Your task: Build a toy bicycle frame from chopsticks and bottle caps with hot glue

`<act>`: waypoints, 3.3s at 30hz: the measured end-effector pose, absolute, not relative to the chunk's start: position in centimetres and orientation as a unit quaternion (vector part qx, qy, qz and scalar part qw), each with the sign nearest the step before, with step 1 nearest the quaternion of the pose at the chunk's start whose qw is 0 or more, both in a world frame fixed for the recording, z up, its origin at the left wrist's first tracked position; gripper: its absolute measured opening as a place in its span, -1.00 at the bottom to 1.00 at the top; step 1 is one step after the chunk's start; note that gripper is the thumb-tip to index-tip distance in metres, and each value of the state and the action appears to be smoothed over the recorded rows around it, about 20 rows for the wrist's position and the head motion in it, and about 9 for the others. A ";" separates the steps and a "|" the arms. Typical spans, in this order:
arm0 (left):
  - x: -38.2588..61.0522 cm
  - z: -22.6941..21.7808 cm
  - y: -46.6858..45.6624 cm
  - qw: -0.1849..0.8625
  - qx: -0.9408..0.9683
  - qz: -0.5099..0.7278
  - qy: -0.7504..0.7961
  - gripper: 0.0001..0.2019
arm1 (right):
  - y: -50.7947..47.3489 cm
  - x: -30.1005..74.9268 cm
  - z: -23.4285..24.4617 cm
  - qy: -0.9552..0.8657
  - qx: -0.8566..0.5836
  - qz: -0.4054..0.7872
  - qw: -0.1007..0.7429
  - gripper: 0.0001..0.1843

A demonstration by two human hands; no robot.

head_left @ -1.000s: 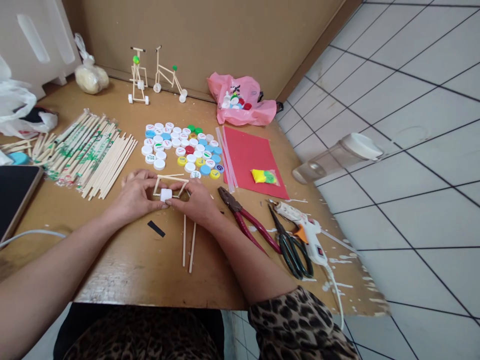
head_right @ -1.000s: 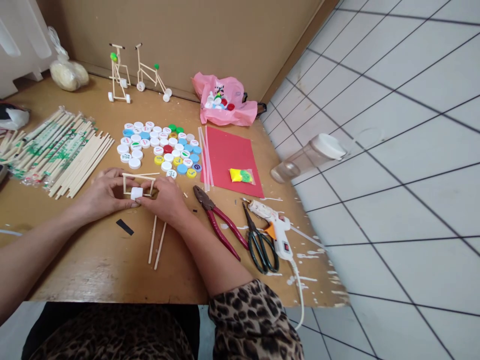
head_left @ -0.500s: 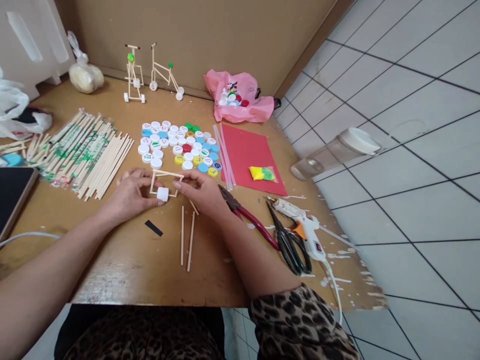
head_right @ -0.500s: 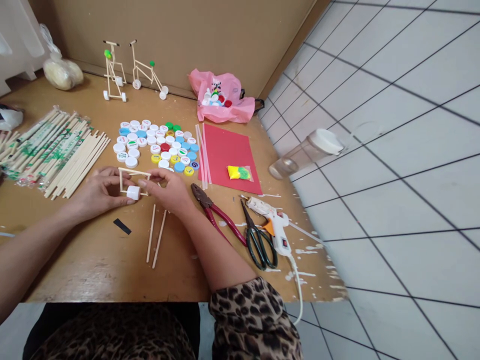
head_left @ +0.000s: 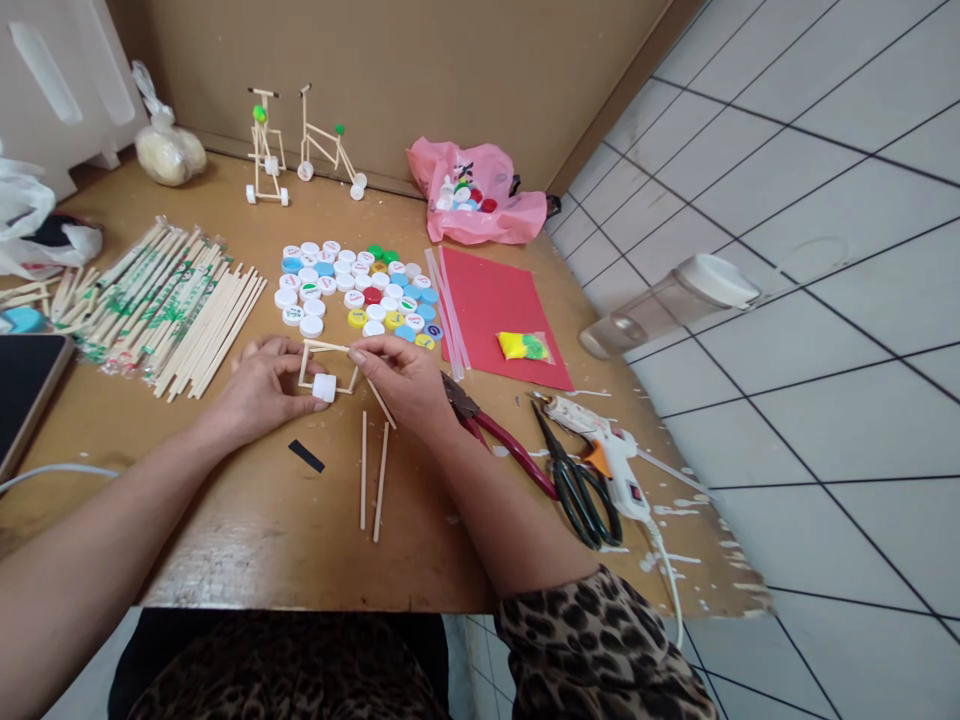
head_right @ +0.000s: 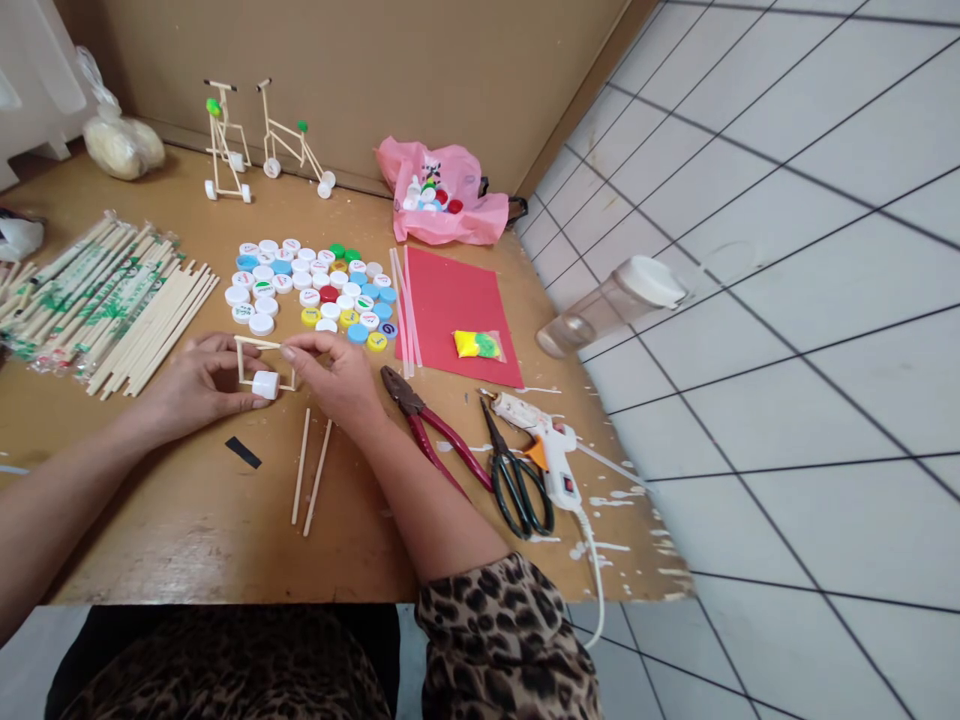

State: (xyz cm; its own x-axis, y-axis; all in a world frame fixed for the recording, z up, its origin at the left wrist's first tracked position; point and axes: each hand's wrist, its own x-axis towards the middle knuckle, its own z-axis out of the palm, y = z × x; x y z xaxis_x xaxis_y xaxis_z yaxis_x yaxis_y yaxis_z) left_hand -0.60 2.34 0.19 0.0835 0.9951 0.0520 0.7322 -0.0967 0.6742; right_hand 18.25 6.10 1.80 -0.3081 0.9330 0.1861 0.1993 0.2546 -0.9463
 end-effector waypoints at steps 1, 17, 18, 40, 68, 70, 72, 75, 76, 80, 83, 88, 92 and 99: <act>-0.6 0.2 2.3 0.251 0.691 0.263 0.625 -0.74 | 6.1 18.3 1.7 -0.679 -0.416 0.439 0.415 -0.90; -0.6 0.0 2.3 0.253 0.694 0.272 0.617 -0.75 | 6.3 18.3 1.5 -0.713 -0.388 0.386 0.439 -0.88; -0.6 0.0 2.3 0.252 0.694 0.274 0.617 -0.75 | 6.3 18.3 1.5 -0.713 -0.388 0.386 0.439 -0.88; -0.5 0.0 2.3 0.244 0.695 0.273 0.619 -0.74 | 6.2 18.5 1.5 -0.722 -0.379 0.372 0.444 -0.89; -0.2 0.4 2.1 0.244 0.695 0.263 0.623 -0.75 | 6.1 18.4 1.6 -0.714 -0.394 0.380 0.437 -0.89; -0.3 0.4 2.1 0.243 0.695 0.266 0.622 -0.75 | 6.1 18.4 1.7 -0.714 -0.396 0.382 0.434 -0.89; -0.3 0.3 2.1 0.242 0.695 0.268 0.622 -0.76 | 6.0 18.4 1.9 -0.710 -0.403 0.385 0.431 -0.89; -0.2 0.3 2.1 0.242 0.694 0.268 0.623 -0.76 | 5.9 18.4 2.0 -0.703 -0.406 0.394 0.431 -0.90; -0.2 0.4 2.1 0.243 0.694 0.267 0.623 -0.76 | 5.9 18.4 2.1 -0.702 -0.404 0.397 0.433 -0.89; -0.2 0.4 2.1 0.240 0.695 0.266 0.623 -0.76 | 5.8 18.3 2.1 -0.698 -0.402 0.403 0.434 -0.89; -0.3 0.4 2.1 0.239 0.698 0.266 0.621 -0.76 | 5.9 18.4 2.0 -0.695 -0.405 0.403 0.436 -0.88; -0.4 0.3 2.2 0.241 0.699 0.266 0.619 -0.75 | 6.1 18.6 1.8 -0.669 -0.412 0.414 0.460 -0.81; -0.4 0.3 2.2 0.241 0.699 0.267 0.618 -0.76 | 6.4 19.1 2.0 -0.650 -0.431 0.414 0.469 -0.74; -0.4 0.3 2.2 0.242 0.697 0.267 0.620 -0.74 | 6.8 20.4 2.0 -0.631 -0.450 0.399 0.490 -0.58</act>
